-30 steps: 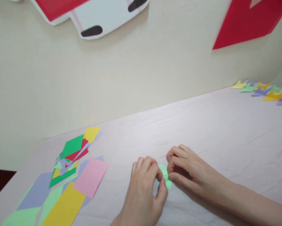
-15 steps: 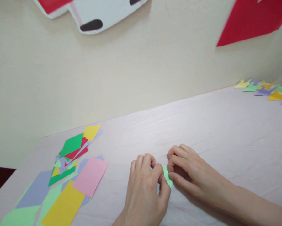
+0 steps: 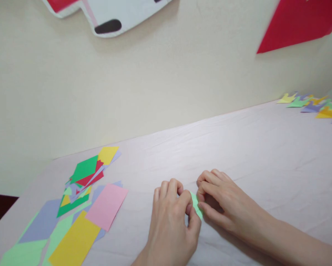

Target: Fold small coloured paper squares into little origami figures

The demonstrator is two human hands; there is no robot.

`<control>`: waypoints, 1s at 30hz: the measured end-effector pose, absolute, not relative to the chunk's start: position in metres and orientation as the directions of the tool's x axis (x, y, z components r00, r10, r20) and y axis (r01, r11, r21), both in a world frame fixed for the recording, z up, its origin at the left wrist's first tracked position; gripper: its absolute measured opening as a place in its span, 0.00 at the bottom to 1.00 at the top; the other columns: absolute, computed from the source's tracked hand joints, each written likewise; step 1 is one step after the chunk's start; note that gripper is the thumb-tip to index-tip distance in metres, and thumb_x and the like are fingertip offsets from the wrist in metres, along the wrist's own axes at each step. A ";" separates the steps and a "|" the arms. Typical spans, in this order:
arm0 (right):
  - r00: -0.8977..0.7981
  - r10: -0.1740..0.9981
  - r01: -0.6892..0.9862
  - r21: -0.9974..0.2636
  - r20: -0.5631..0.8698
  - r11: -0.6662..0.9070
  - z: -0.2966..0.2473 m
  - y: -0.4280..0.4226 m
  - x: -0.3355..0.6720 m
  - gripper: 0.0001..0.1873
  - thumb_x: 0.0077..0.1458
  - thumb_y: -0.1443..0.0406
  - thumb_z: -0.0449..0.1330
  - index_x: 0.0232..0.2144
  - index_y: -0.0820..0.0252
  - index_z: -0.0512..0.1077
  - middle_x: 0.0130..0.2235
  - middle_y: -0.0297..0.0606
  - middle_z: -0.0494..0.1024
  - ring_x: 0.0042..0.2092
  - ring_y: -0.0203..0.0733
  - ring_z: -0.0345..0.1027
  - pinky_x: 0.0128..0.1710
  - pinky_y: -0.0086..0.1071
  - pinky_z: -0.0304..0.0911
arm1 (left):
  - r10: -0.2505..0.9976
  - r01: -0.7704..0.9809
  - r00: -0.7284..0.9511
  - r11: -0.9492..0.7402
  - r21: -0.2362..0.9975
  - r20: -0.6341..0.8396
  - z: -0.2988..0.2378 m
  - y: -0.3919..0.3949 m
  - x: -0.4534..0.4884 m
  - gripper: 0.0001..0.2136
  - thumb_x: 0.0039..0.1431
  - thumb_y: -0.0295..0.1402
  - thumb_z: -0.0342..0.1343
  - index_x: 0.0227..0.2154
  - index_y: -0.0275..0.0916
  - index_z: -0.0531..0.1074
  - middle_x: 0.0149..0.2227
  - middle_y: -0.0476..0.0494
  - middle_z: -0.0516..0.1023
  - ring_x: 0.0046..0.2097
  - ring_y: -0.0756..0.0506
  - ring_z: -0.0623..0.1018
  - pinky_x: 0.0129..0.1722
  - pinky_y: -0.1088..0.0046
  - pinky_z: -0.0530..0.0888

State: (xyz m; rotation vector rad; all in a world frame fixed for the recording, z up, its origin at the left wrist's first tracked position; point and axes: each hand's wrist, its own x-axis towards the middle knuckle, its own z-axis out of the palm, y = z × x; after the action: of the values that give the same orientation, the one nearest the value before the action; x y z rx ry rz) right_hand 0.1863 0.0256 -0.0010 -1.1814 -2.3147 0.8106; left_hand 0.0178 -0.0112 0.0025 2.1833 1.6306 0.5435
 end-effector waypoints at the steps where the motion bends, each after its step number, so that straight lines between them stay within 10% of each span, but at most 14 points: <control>1: -0.551 0.829 0.589 -0.658 0.098 0.469 -0.001 0.025 0.186 0.08 0.54 0.76 0.57 0.27 0.61 0.68 0.34 0.36 0.68 0.38 0.43 0.59 0.40 0.40 0.55 | 0.963 0.820 0.254 -0.261 0.509 0.085 0.003 -0.011 0.017 0.07 0.53 0.22 0.50 0.25 0.40 0.61 0.37 0.45 0.66 0.41 0.41 0.66 0.40 0.60 0.63; 30: -0.520 0.851 0.574 -0.710 0.068 0.408 0.002 0.028 0.187 0.19 0.44 0.82 0.50 0.31 0.57 0.70 0.35 0.35 0.70 0.40 0.44 0.61 0.43 0.40 0.56 | 0.970 0.790 0.240 -0.216 0.574 0.035 0.003 -0.015 0.016 0.11 0.48 0.20 0.48 0.33 0.42 0.63 0.40 0.44 0.67 0.45 0.40 0.67 0.44 0.58 0.65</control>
State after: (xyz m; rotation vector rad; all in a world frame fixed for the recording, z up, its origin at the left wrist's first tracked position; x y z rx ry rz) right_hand 0.1871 0.0278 0.0019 -1.2183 -2.2469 0.8893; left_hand 0.0156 -0.0149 0.0034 2.0782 1.6077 0.5477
